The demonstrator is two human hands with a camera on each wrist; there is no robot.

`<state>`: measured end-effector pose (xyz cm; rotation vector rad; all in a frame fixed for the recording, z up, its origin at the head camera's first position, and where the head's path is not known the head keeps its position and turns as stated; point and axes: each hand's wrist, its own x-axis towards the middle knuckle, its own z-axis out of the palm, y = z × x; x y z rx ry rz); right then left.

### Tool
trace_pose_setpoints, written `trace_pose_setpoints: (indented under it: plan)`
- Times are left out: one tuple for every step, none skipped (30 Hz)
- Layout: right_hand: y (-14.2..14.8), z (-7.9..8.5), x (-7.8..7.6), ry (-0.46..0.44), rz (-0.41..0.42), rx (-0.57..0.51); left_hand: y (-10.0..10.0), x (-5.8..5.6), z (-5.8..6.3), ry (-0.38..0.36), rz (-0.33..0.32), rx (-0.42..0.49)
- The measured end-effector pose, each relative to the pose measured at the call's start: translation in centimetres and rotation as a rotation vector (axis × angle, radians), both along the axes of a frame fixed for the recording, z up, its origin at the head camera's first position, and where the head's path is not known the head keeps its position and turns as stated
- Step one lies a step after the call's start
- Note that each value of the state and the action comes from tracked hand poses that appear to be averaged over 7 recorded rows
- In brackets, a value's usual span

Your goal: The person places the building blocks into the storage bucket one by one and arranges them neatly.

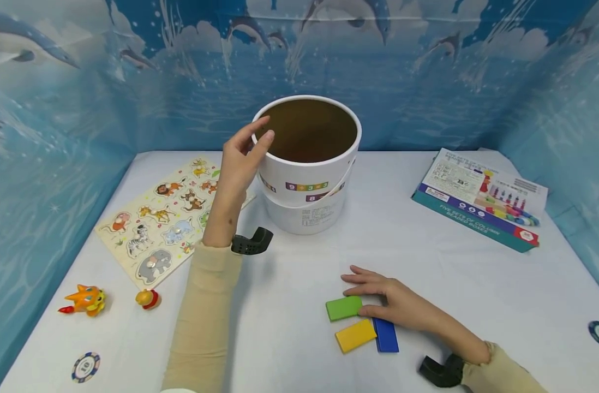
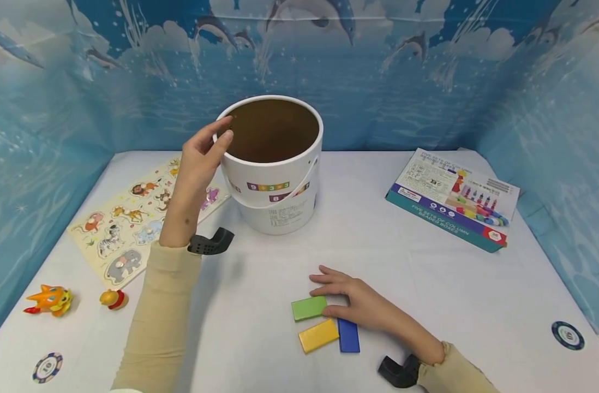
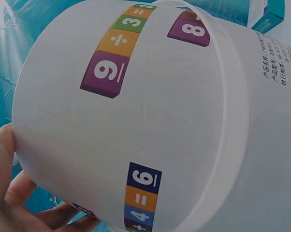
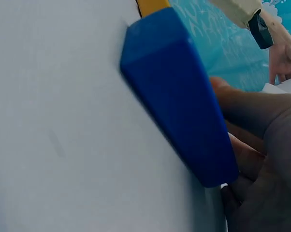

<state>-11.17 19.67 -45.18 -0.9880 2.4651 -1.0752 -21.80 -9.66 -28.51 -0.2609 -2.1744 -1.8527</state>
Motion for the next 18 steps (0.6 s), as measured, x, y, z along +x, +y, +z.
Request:
trace_pose_setpoints:
  plan:
    - [-0.1,0.0,0.0,0.01,-0.013,-0.003,0.0,0.0,0.0,-0.002,0.0,0.004]
    - [-0.1,-0.1,0.0,0.02,-0.025,-0.011,0.1,0.1,0.0,-0.003,0.0,0.007]
    - [-0.1,-0.1,-0.1,0.028,-0.037,-0.019,0.1,0.1,0.0,-0.004,0.0,0.011]
    - [-0.3,-0.1,-0.2,0.041,-0.048,-0.03,0.1,0.0,0.0,-0.003,0.0,0.014]
    - [-0.4,-0.2,-0.2,0.049,-0.056,-0.042,0.0,0.0,0.1,-0.002,0.0,0.017]
    - [-0.4,-0.2,-0.3,0.056,-0.067,-0.053,0.0,0.0,0.1,-0.001,-0.001,0.018]
    - [-0.5,-0.1,-0.3,0.066,-0.083,-0.06,0.0,0.0,0.2,0.0,-0.001,0.017]
    - [-0.6,-0.1,-0.3,0.072,-0.102,-0.068,0.0,0.0,0.2,0.001,-0.001,0.015]
    - [-0.7,-0.1,-0.4,0.074,-0.123,-0.08,0.0,-0.1,0.2,0.003,-0.002,0.014]
    - [-0.7,0.0,-0.5,0.078,-0.144,-0.091,0.0,0.0,0.2,0.004,-0.004,0.013]
    - [-0.8,0.1,-0.6,0.077,-0.167,-0.099,0.0,0.0,0.2,0.004,-0.003,0.009]
    - [-0.8,0.4,-0.8,0.073,-0.186,-0.113,0.0,0.0,0.2,0.003,-0.002,0.007]
    - [-0.7,0.7,-1.0,0.07,-0.196,-0.13,0.0,0.0,0.2,0.001,0.0,0.002]
    - [-0.6,1.3,-1.4,0.063,-0.197,-0.152,0.0,0.0,0.2,-0.003,0.0,0.002]
    - [-0.5,2.2,-1.8,0.053,-0.196,-0.173,0.0,0.1,0.2,-0.006,0.0,-0.001]
    - [-0.4,3.3,-2.2,0.045,-0.194,-0.198,0.0,0.1,0.1,-0.009,0.0,-0.003]
    - [-0.4,4.6,-2.7,0.041,-0.191,-0.232,0.0,0.2,0.1,-0.012,-0.001,-0.003]
    - [-0.3,6.2,-3.2,0.044,-0.185,-0.271,0.0,0.3,0.1,-0.013,-0.002,-0.003]
